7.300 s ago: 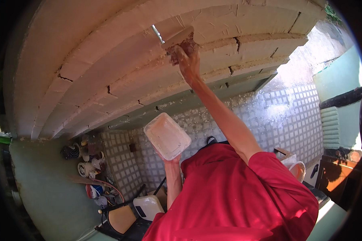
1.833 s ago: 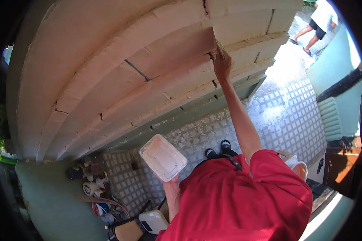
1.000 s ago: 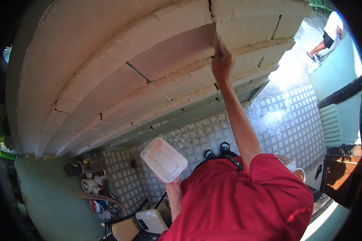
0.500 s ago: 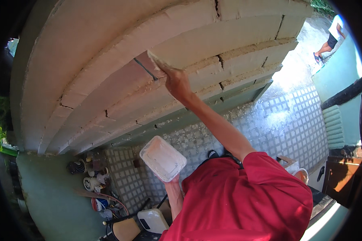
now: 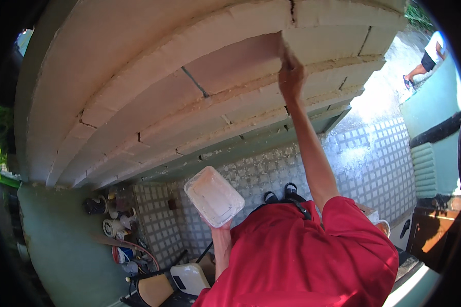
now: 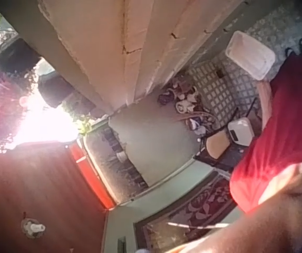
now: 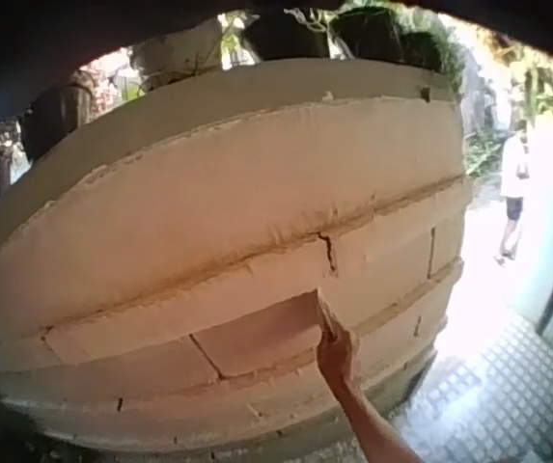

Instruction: Applying and smoothing white filler material into cracks and gaps on a brick wall using a putty knife.

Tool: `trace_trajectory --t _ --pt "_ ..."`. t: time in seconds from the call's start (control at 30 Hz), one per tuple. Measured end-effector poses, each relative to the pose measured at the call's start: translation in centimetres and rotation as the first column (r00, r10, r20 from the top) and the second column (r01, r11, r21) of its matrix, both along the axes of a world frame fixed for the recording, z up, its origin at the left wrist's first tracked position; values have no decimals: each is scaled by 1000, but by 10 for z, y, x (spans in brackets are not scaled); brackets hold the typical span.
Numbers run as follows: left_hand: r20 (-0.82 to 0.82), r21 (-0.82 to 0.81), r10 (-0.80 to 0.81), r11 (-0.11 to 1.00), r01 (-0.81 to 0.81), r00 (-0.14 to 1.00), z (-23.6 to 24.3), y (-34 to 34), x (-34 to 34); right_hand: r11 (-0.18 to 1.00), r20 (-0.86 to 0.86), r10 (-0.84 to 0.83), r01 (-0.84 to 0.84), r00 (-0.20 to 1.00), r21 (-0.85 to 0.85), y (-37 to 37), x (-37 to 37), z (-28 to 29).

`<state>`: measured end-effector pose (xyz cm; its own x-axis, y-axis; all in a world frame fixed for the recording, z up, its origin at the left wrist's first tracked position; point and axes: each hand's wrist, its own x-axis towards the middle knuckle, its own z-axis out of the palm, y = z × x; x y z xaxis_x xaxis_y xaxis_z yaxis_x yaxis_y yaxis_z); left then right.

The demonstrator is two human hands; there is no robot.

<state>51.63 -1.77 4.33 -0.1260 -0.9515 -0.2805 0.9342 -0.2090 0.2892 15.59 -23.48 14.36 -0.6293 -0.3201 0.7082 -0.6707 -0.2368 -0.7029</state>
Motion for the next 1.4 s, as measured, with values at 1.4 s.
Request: trace_trajectory --t 1.4 --pt "39 -116 228 968 -222 973 -7 54 80 989 -175 146 -137 974 63 -5 121 -31"
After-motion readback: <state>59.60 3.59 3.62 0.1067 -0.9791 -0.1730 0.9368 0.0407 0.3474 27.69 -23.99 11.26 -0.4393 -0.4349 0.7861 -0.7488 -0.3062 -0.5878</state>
